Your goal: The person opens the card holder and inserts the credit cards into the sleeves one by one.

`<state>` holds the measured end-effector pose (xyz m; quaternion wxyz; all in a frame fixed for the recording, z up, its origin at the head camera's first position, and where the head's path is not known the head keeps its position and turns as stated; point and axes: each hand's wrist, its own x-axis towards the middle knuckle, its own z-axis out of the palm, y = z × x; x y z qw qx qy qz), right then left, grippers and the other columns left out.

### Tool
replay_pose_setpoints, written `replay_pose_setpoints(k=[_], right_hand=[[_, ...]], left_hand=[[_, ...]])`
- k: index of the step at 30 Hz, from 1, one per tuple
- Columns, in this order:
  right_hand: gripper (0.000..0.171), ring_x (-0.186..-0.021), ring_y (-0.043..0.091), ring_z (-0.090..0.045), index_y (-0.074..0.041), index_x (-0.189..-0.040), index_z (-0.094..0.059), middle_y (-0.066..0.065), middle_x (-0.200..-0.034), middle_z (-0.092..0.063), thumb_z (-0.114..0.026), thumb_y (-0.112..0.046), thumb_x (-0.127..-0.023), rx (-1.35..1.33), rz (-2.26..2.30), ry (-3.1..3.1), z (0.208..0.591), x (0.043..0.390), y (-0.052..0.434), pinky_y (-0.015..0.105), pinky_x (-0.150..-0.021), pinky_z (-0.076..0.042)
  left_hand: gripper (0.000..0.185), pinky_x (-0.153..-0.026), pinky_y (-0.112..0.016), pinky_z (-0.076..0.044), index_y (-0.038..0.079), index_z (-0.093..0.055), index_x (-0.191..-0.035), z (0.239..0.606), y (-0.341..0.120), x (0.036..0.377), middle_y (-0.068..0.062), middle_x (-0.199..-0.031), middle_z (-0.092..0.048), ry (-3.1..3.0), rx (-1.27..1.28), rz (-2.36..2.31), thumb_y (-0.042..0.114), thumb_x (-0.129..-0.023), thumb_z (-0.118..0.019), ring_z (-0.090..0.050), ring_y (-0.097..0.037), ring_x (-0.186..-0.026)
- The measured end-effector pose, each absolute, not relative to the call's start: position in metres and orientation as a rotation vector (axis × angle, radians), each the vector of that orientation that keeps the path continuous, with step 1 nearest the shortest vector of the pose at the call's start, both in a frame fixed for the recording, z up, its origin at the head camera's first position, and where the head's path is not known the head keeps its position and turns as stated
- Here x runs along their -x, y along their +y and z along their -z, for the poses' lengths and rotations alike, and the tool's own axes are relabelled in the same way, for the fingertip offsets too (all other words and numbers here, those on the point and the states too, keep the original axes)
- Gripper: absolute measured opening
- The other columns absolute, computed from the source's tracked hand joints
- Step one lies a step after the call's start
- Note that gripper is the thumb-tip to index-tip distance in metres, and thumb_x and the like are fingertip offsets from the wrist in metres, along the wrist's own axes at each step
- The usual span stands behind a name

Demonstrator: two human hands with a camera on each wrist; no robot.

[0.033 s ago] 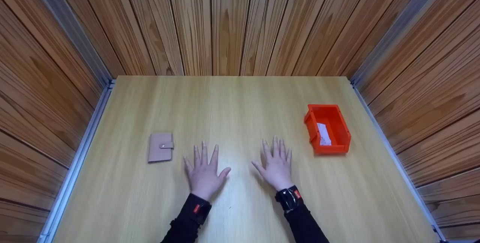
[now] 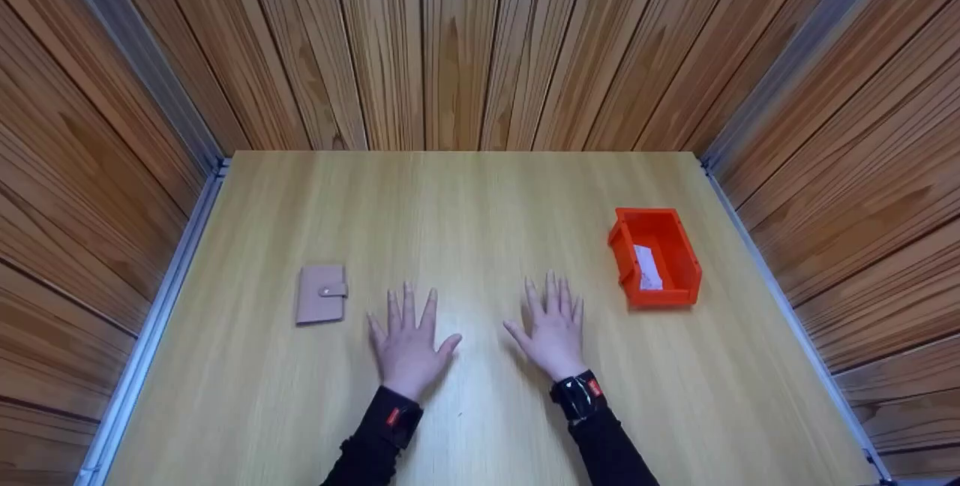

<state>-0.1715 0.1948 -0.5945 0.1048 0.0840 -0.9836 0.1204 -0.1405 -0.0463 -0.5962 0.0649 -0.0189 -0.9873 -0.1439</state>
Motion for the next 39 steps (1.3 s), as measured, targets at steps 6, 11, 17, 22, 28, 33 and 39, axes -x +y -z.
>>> replay_pose_setpoints(k=[6,11,17,22,28,33,39], right_hand=[[0.084,-0.144,0.047,-0.016,-0.012,-0.152,-0.038,0.025,-0.159,-0.019,-0.061,-0.061,-0.088,-0.267,-0.376,-2.895,0.592,0.172,0.195,0.069,-0.110,-0.012],[0.085,-0.145,0.046,-0.015,-0.012,-0.153,-0.036,0.025,-0.159,-0.017,-0.062,-0.060,-0.088,-0.257,-0.391,-2.908,0.592,0.172,0.195,0.068,-0.110,-0.011],[0.085,-0.145,0.046,-0.015,-0.010,-0.152,-0.037,0.025,-0.159,-0.018,-0.063,-0.059,-0.088,-0.245,-0.427,-2.921,0.592,0.171,0.194,0.069,-0.110,-0.011],[0.085,-0.143,0.047,-0.020,-0.008,-0.152,-0.037,0.026,-0.157,-0.023,-0.064,-0.056,-0.088,-0.255,-0.489,-2.902,0.592,0.168,0.190,0.068,-0.110,-0.014],[0.074,-0.134,0.044,-0.037,0.001,-0.147,-0.040,0.026,-0.147,-0.041,-0.068,-0.040,-0.091,-0.312,-0.726,-2.834,0.586,0.167,0.172,0.059,-0.110,-0.027],[0.056,-0.122,0.037,-0.051,0.004,-0.139,-0.048,0.020,-0.131,-0.058,-0.066,-0.025,-0.094,-0.343,-0.923,-2.792,0.580,0.168,0.153,0.049,-0.103,-0.040],[0.045,-0.108,0.028,-0.058,0.001,-0.133,-0.055,0.012,-0.115,-0.066,-0.065,-0.022,-0.095,-0.447,-1.006,-2.765,0.572,0.170,0.125,0.043,-0.094,-0.047]], left_hand=[[0.084,-0.108,-0.072,-0.002,0.024,-0.034,-0.155,0.594,-0.046,0.142,-0.018,-0.162,-0.015,-2.987,0.037,0.420,0.069,-0.087,-0.054,-0.009,-0.044,-0.147],[0.085,-0.109,-0.071,-0.003,0.026,-0.032,-0.155,0.595,-0.046,0.142,-0.017,-0.162,-0.014,-2.998,0.018,0.414,0.071,-0.087,-0.053,-0.009,-0.043,-0.147],[0.085,-0.109,-0.071,-0.003,0.026,-0.031,-0.156,0.597,-0.045,0.141,-0.017,-0.162,-0.014,-3.005,0.015,0.408,0.071,-0.087,-0.052,-0.008,-0.043,-0.147],[0.084,-0.109,-0.070,-0.004,0.026,-0.029,-0.156,0.596,-0.045,0.140,-0.018,-0.162,-0.015,-3.016,0.008,0.437,0.070,-0.088,-0.052,-0.009,-0.043,-0.147],[0.074,-0.112,-0.061,-0.020,0.004,-0.042,-0.149,0.591,-0.051,0.141,-0.022,-0.153,-0.035,-2.882,0.099,0.661,0.047,-0.093,-0.063,-0.030,-0.041,-0.141],[0.059,-0.106,-0.052,-0.036,-0.006,-0.050,-0.139,0.585,-0.060,0.142,-0.025,-0.137,-0.054,-2.729,0.137,0.802,0.026,-0.093,-0.067,-0.050,-0.040,-0.127],[0.042,-0.088,-0.048,-0.050,-0.006,-0.062,-0.125,0.578,-0.075,0.143,-0.022,-0.111,-0.068,-2.577,0.082,0.843,0.014,-0.089,-0.070,-0.065,-0.036,-0.099]])
